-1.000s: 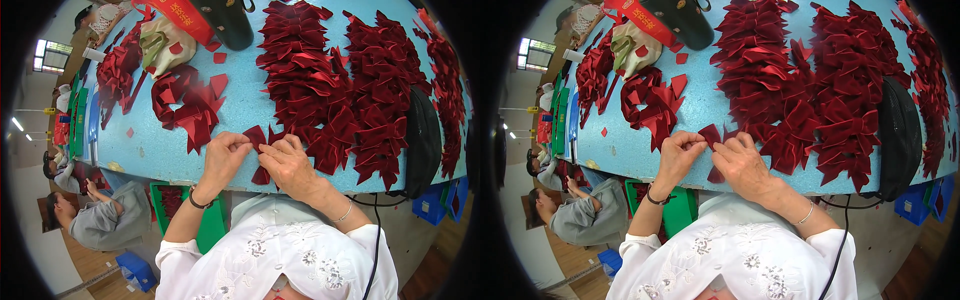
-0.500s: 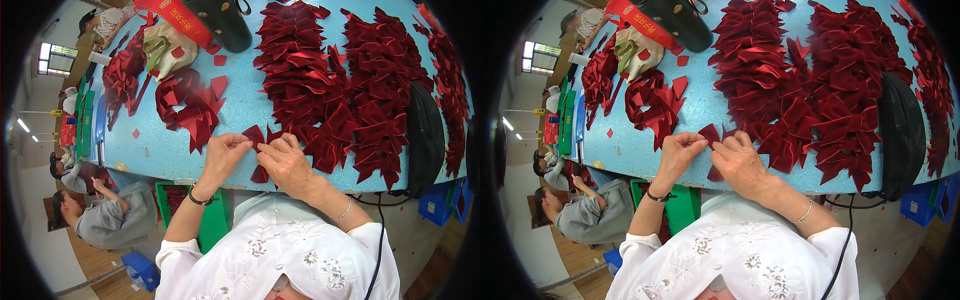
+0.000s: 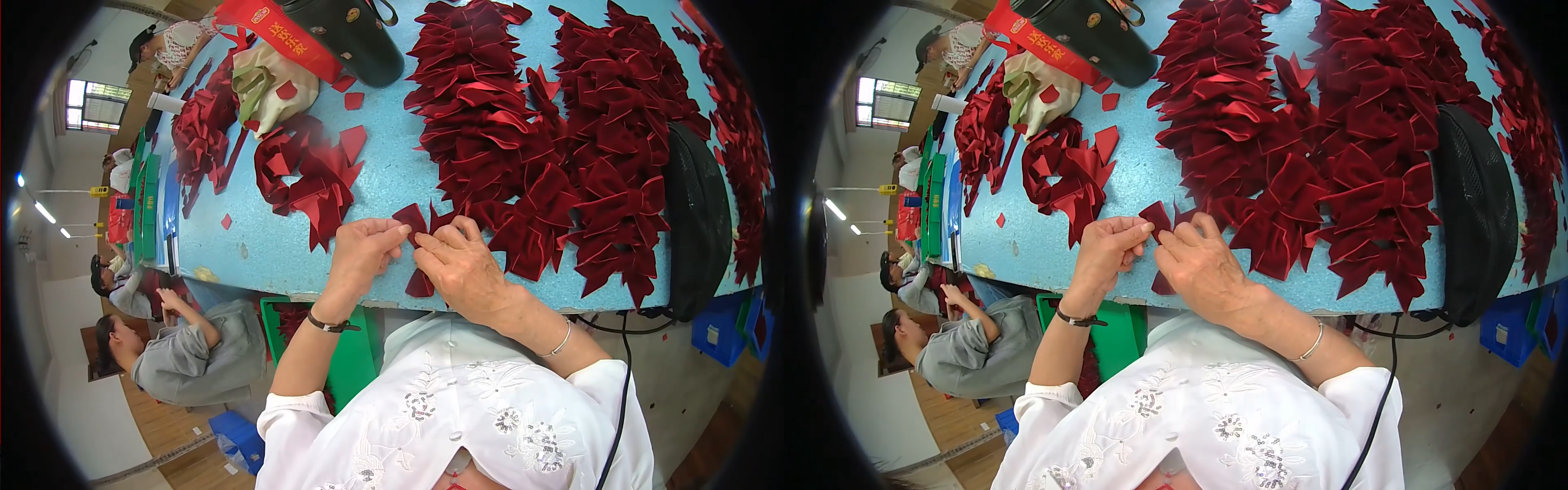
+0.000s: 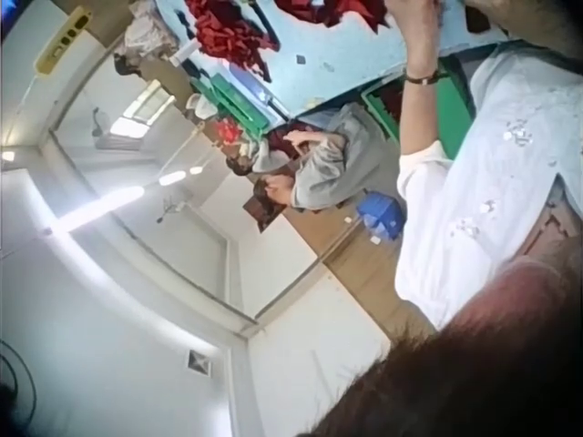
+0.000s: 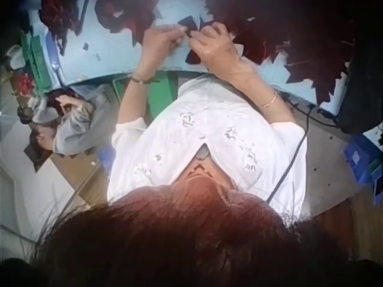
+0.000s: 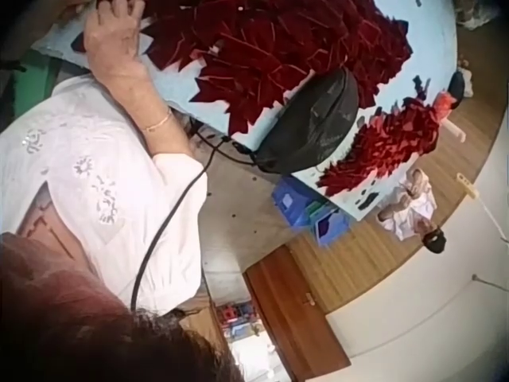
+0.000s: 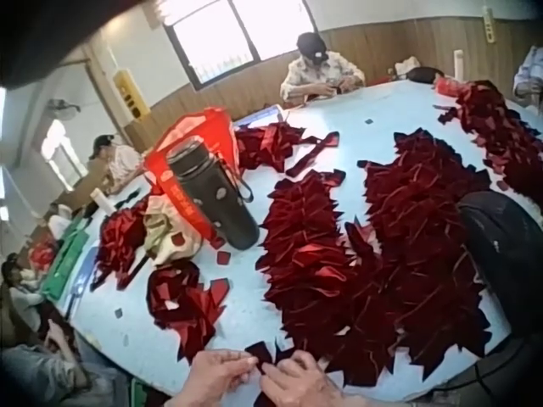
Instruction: Fold and secure red ribbons to create decorative bows.
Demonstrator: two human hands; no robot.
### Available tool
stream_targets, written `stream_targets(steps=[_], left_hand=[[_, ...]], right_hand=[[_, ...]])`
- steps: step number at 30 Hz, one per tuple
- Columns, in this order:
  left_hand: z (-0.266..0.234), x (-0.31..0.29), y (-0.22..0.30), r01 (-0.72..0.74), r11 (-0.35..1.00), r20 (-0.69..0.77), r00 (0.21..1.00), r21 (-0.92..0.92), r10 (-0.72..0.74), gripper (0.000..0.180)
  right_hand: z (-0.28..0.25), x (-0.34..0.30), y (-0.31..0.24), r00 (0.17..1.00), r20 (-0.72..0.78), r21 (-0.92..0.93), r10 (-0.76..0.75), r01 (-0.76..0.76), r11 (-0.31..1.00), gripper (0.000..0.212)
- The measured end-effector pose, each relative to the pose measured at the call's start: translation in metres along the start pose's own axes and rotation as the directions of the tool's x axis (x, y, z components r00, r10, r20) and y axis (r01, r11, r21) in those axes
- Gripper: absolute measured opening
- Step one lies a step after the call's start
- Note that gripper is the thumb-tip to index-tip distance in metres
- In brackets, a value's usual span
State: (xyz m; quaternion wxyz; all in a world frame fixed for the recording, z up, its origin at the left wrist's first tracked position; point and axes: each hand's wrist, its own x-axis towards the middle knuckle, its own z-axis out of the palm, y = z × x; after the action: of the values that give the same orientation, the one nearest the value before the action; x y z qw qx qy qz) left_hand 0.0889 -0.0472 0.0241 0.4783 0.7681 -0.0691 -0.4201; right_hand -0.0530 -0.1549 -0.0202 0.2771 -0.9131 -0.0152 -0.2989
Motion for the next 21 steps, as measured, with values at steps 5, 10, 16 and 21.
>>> stream_targets(steps=[5, 10, 16, 21], left_hand=[[0.003, 0.003, 0.0, -0.005, 1.0, 0.004, 1.0, 0.013, 0.005, 0.013], [0.006, -0.002, -0.012, -0.224, 0.969, -0.036, 0.973, 0.105, 0.229, 0.011], [0.0, -0.001, -0.02, -0.523, 0.843, -0.097, 0.839, 0.126, 0.535, 0.016], [0.004, 0.001, -0.023, -0.508, 0.83, -0.075, 0.841, 0.229, 0.535, 0.019]], right_hand=[[0.0, 0.0, 0.0, 1.0, 0.005, 0.002, 0.002, -0.002, 1.0, 0.023], [0.001, -0.001, 0.0, 1.0, -0.008, 0.017, 0.005, -0.005, 1.0, 0.022], [-0.001, -0.001, 0.0, 1.0, -0.005, 0.013, 0.004, -0.004, 1.0, 0.022], [-0.001, 0.0, 0.0, 1.0, -0.007, 0.014, 0.003, -0.003, 1.0, 0.023]])
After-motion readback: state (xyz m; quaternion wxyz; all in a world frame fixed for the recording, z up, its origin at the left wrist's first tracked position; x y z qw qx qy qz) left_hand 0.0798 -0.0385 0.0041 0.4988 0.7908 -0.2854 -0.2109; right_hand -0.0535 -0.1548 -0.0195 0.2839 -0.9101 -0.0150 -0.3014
